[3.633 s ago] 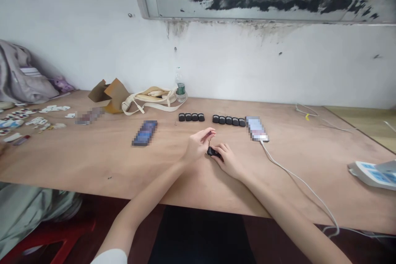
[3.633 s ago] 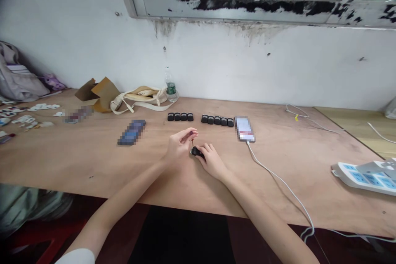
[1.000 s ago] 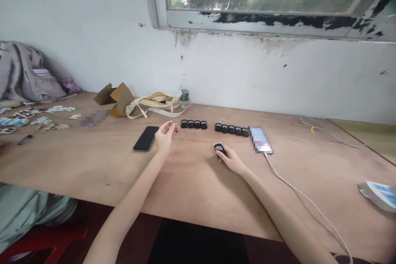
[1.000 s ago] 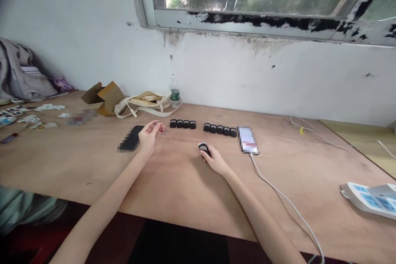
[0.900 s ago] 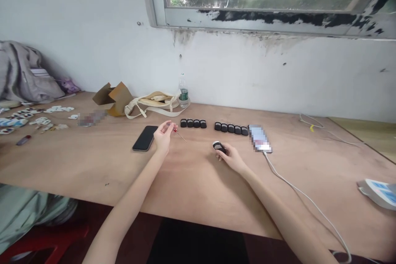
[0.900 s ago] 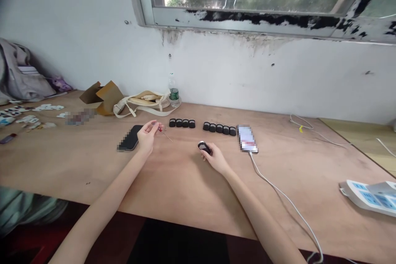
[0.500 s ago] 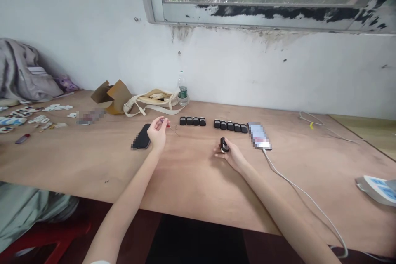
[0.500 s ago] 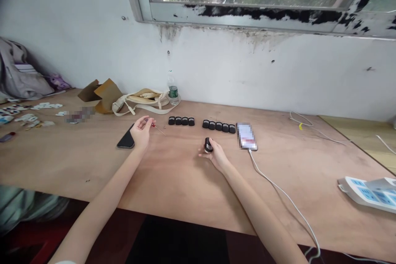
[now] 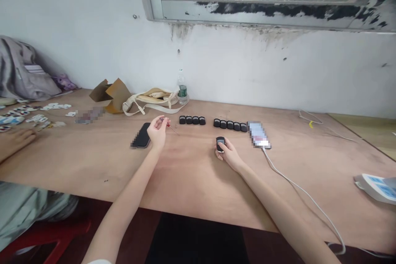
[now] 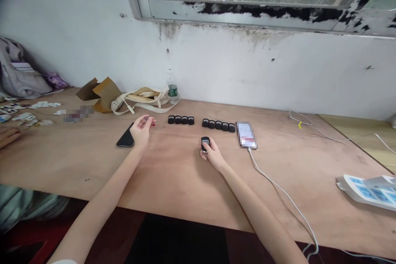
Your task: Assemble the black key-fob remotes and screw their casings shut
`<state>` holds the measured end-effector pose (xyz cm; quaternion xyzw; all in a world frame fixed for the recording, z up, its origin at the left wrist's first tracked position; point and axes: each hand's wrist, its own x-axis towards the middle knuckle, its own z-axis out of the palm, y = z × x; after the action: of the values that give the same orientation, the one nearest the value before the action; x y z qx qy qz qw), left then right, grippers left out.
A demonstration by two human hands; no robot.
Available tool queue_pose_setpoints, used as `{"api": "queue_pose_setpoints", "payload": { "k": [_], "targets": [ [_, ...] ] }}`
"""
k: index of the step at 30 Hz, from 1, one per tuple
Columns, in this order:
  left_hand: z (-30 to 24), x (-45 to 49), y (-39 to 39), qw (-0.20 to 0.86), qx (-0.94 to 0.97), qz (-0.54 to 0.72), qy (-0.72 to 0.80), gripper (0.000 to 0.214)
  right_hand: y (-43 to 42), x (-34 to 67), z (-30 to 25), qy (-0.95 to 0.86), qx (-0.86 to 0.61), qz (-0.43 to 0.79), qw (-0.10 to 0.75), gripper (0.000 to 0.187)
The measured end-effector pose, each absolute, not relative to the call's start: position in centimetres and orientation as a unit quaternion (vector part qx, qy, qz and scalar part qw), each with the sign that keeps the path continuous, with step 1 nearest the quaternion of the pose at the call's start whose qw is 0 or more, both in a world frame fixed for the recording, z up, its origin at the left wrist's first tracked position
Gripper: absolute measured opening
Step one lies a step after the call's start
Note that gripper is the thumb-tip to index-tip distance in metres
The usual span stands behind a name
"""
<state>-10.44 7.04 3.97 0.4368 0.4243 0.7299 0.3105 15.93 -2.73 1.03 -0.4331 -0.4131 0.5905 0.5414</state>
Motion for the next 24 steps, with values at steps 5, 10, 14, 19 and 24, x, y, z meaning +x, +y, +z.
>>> {"api": "queue_pose_setpoints", "payload": {
  "k": [5, 10, 14, 19, 24],
  "targets": [
    [3.9, -10.44, 7.05, 0.315, 0.436, 0.729, 0.424, 0.037, -3.03, 15.82, 1.35, -0.469, -0.431, 0.566, 0.523, 0.034],
    [4.04, -10.41, 7.03, 0.318, 0.431, 0.732, 0.421, 0.038, -3.17, 15.81, 1.45, -0.495, -0.427, 0.559, 0.51, 0.032],
    [4.09, -10.4, 7.02, 0.314, 0.431, 0.736, 0.417, 0.037, -3.13, 15.86, 1.25, -0.469, -0.434, 0.574, 0.512, 0.032],
    [4.04, -10.42, 7.01, 0.315, 0.432, 0.735, 0.418, 0.035, -2.94, 16.01, 0.84, -0.431, -0.434, 0.601, 0.514, 0.03],
    [4.0, -10.47, 7.09, 0.316, 0.43, 0.736, 0.416, 0.036, -3.05, 16.01, 1.06, -0.435, -0.43, 0.603, 0.513, 0.029]
  ]
}}
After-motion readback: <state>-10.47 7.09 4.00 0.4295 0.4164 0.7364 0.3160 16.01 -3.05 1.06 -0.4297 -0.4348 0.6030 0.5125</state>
